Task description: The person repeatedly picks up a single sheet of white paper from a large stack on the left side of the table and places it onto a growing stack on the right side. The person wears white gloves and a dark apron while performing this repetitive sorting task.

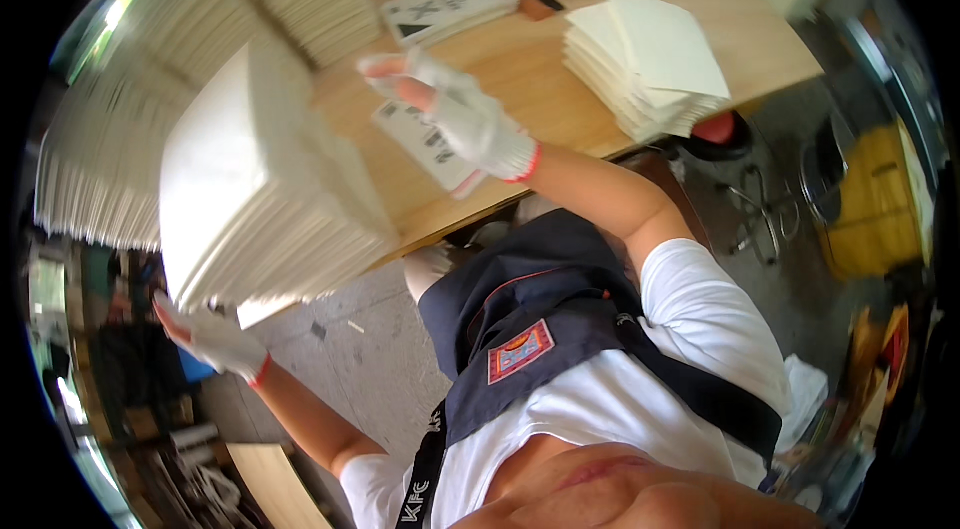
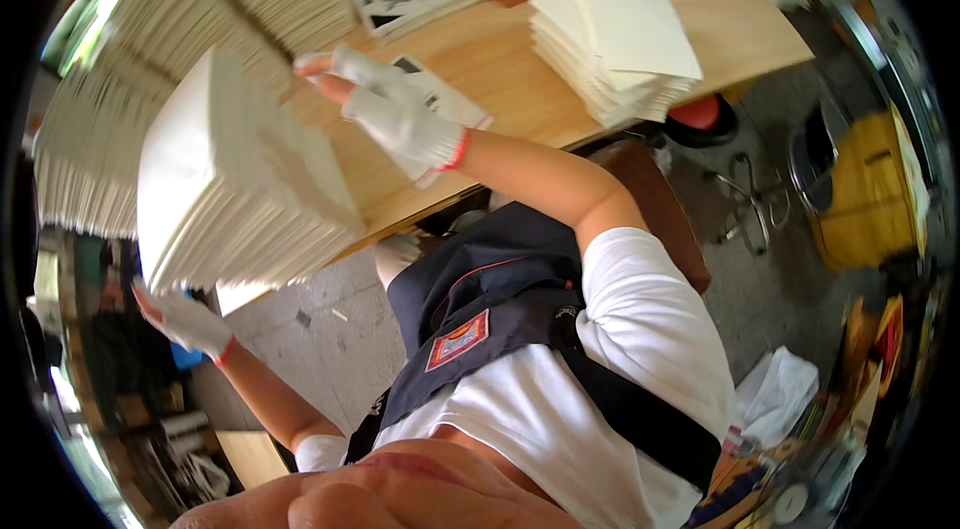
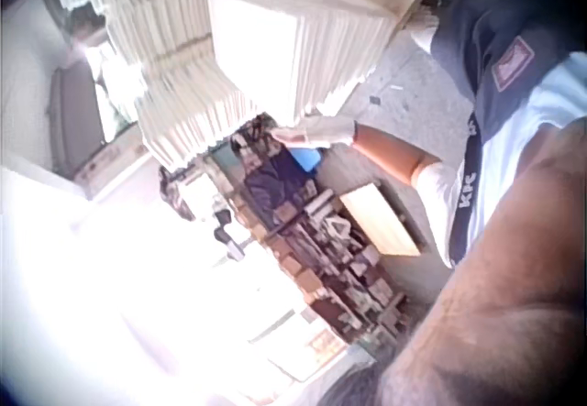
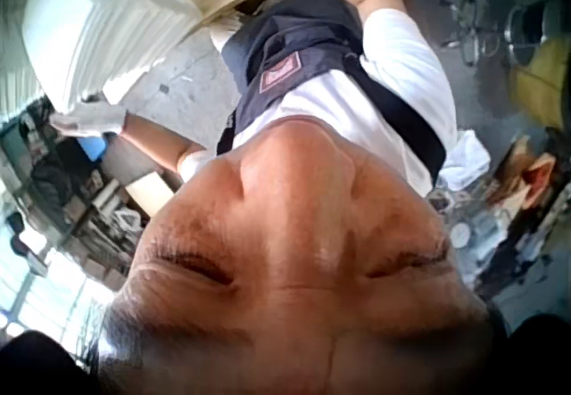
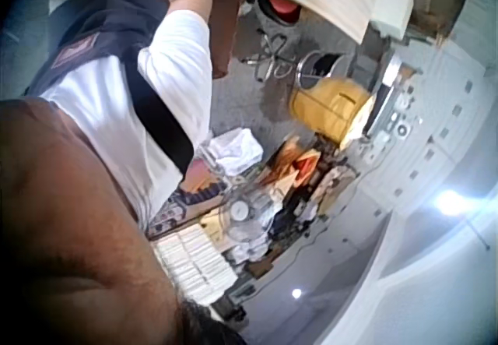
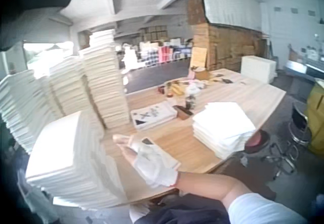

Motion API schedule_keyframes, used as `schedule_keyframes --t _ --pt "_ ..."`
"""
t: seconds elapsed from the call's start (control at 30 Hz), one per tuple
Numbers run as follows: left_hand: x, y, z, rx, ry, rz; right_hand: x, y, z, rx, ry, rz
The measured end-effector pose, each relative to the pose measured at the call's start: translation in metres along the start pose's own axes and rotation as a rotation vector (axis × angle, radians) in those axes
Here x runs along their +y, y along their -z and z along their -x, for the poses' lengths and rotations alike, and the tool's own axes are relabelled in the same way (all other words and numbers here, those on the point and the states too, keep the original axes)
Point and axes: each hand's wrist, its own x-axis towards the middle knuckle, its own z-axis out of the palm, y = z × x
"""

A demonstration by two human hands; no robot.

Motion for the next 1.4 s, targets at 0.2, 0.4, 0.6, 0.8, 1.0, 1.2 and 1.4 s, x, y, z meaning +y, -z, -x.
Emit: schedule_keyframes --t 0.2,0.4,0.6,0.8,1.0,1.2,1.4 --pt "-0.238 0.105 0.069 0.042 0.069 0.148 -0.035 0.144 0.086 0.423 0.126 0.856" --pt "-0.205 0.034 0.227 -0.165 0.423 -0.002 -0.048 0.259 0.138 0.086 -0.278 1.774" --pt "-0.141 -0.036 0.265 -0.497 0.459 0.051 -0.027 0.286 0.131 -0.004 -0.299 1.759" --pt "-0.118 -0.053 0.272 -0.766 0.338 0.024 -0.004 0.3 0.126 -0.027 -0.099 1.841" --pt "-0.118 -0.062 0.28 -0.844 0.348 0.088 -0.002 0.308 0.124 0.068 0.042 1.911" --pt "-0.116 -0.049 0.279 -0.899 0.328 0.015 -0.041 0.274 0.171 0.111 0.402 1.913" --pt "-0.132 -0.051 0.281 -0.991 0.136 0.007 -0.042 0.21 0.242 0.668 -0.366 0.988"
